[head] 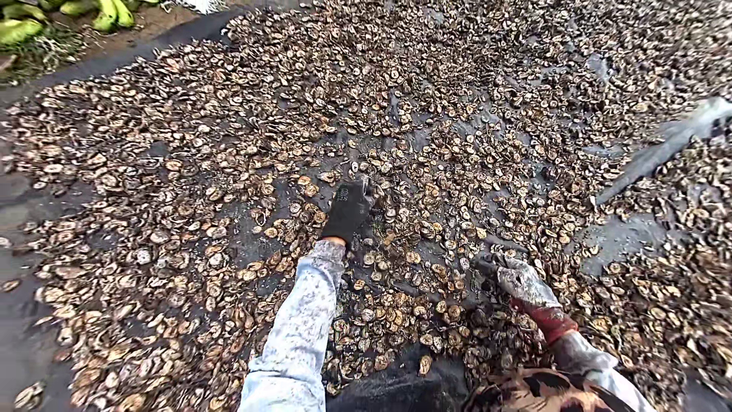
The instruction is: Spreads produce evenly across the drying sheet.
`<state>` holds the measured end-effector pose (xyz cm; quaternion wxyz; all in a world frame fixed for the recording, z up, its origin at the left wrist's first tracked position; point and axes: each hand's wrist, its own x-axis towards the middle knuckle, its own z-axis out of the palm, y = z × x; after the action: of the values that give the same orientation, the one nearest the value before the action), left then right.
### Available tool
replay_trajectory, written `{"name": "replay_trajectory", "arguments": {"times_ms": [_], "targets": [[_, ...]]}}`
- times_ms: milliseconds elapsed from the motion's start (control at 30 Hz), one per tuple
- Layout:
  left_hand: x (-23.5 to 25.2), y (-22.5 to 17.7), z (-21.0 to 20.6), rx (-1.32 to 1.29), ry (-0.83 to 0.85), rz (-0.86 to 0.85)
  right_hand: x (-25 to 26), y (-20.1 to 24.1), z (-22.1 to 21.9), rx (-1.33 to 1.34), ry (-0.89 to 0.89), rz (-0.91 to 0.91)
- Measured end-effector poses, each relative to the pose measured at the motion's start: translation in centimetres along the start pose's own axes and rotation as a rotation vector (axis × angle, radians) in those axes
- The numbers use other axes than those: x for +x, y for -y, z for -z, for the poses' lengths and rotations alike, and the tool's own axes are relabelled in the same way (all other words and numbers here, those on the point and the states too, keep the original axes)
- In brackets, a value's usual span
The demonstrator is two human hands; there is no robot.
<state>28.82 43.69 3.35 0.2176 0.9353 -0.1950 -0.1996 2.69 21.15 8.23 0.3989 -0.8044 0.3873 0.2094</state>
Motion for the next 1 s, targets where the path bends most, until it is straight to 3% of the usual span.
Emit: {"name": "replay_trajectory", "arguments": {"times_ms": [100, 200, 300, 367, 433, 500, 567, 633, 767, 900, 1000], "targets": [[0.6, -0.2, 2.3, 0.039, -0.134, 0.062, 1.5, 1.1, 0.3, 0.058, 0.142, 0.128], [1.6, -0.2, 2.8, 0.089, -0.008, 0.112, 2.8, 4.4, 0.1, -0.188, 0.311, 0.269], [2.9, -1.4, 1.1, 0.138, 0.146, 0.049, 7.1, 7.9, -3.4, -0.428, 0.181, 0.415], [5.0, -1.5, -2.4, 0.188, 0.22, -0.056, 11.0, 9.1, -7.7, -0.527, 0.02, 0.486], [5.9, -0.4, -5.3, 0.202, 0.284, 0.008, 12.3, 9.5, -11.3, -0.589, 0.004, 0.492], [5.7, 0.9, -5.0, 0.187, 0.242, 0.126, 11.5, 8.7, -12.9, -0.601, 0.02, 0.535], [3.8, 2.5, -4.0, 0.213, 0.114, 0.154, 10.0, 7.1, -12.1, -0.543, 0.031, 0.562], [1.3, 6.3, -2.7, 0.298, -0.092, 0.119, 8.5, 7.7, -9.9, -0.366, 0.119, 0.415], [-8.5, 11.2, -0.3, 0.174, -0.007, 0.416, 8.1, 10.2, -7.1, 0.108, 0.098, 0.242], [-11.1, 13.1, 1.1, -0.005, -0.175, 0.389, 10.0, 13.8, -6.3, 0.523, 0.274, 0.337], [-11.9, 12.7, 2.5, -0.03, -0.397, 0.353, 11.6, 14.1, -6.3, 0.536, 0.189, 0.347]]}}
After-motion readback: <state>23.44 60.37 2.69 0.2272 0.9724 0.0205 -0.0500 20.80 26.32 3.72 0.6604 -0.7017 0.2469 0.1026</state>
